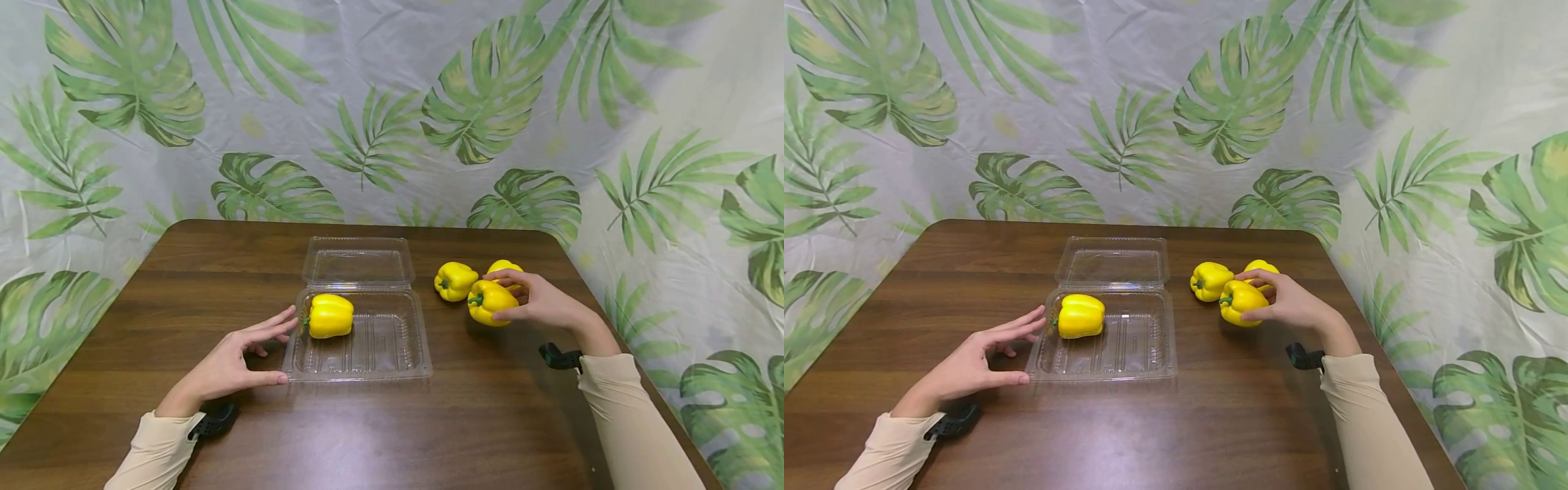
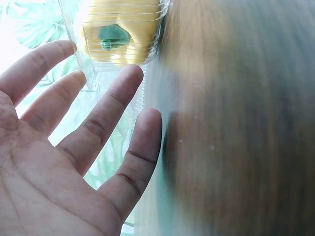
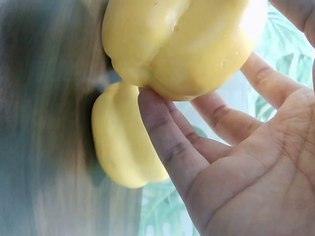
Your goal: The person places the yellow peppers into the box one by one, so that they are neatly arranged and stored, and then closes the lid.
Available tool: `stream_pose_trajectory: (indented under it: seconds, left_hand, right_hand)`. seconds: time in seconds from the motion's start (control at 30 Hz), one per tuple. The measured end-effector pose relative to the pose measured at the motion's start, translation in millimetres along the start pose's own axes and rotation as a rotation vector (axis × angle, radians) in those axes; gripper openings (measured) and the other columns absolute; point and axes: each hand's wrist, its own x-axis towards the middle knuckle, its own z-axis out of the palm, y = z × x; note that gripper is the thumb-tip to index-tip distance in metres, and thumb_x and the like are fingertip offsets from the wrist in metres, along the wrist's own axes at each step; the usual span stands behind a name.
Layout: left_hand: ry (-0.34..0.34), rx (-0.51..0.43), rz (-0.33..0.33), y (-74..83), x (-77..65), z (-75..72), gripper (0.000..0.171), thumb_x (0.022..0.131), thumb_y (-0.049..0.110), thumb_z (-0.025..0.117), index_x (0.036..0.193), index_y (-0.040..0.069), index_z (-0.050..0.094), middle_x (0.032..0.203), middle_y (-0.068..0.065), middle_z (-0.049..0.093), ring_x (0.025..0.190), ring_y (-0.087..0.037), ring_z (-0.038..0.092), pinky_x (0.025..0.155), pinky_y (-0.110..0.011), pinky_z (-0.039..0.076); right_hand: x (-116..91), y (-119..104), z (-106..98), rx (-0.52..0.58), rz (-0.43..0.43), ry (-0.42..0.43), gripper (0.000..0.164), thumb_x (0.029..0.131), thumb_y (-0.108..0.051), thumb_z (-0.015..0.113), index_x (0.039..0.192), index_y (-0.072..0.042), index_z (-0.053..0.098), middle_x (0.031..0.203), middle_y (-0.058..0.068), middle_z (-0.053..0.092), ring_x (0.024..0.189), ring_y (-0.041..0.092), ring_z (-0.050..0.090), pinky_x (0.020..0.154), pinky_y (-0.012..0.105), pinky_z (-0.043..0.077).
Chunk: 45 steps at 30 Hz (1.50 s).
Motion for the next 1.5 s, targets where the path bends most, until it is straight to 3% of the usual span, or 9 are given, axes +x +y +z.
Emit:
stream_pose_trajectory:
  seconds: [0.23, 0.47, 0.7, 1.5]
  left_hand:
    - [-0.004, 0.003, -0.001, 0.5, 0.7, -0.9, 0.083, 0.084, 0.027, 0.094, 0.158, 0.014, 0.056, 0.172, -0.01, 0.042, 0.121, -0.005, 0.068, 0.087, -0.031, 0.059]
    - [-0.005, 0.01, 0.0, 0.9, 1.4, -1.7, 0.083, 0.084, 0.028, 0.094, 0.157, 0.014, 0.056, 0.172, -0.009, 0.043, 0.121, -0.006, 0.068, 0.086, -0.032, 0.059]
    - [-0.006, 0.01, 0.004, 0.6, 2.4, -1.9, 0.084, 0.084, 0.028, 0.094, 0.157, 0.013, 0.057, 0.172, -0.01, 0.043, 0.121, -0.002, 0.068, 0.086, -0.032, 0.059]
    - [-0.004, 0.013, 0.003, 1.2, 0.1, 0.1, 0.084, 0.085, 0.028, 0.094, 0.158, 0.014, 0.055, 0.172, -0.012, 0.042, 0.121, -0.002, 0.067, 0.086, -0.032, 0.058]
  right_hand:
    - [8.7, -11.3, 1.1, -0.016, -0.011, 0.003, 0.066, 0.091, -0.028, 0.088, 0.149, -0.02, 0.058, 0.149, 0.016, 0.056, 0.125, 0.038, 0.065, 0.104, 0.048, 0.054]
    - [18.1, -24.5, 3.6, -0.032, -0.021, -0.012, 0.066, 0.091, -0.03, 0.087, 0.15, -0.02, 0.057, 0.15, 0.016, 0.058, 0.129, 0.041, 0.063, 0.108, 0.059, 0.052]
    - [29.0, -35.8, 7.6, -0.023, -0.054, -0.02, 0.067, 0.09, -0.028, 0.088, 0.148, -0.017, 0.058, 0.147, 0.018, 0.061, 0.123, 0.038, 0.064, 0.106, 0.056, 0.054]
    - [58.8, -78.3, 29.7, -0.016, -0.099, -0.109, 0.065, 0.087, -0.031, 0.09, 0.144, -0.027, 0.059, 0.145, 0.011, 0.061, 0.127, 0.038, 0.062, 0.109, 0.056, 0.052]
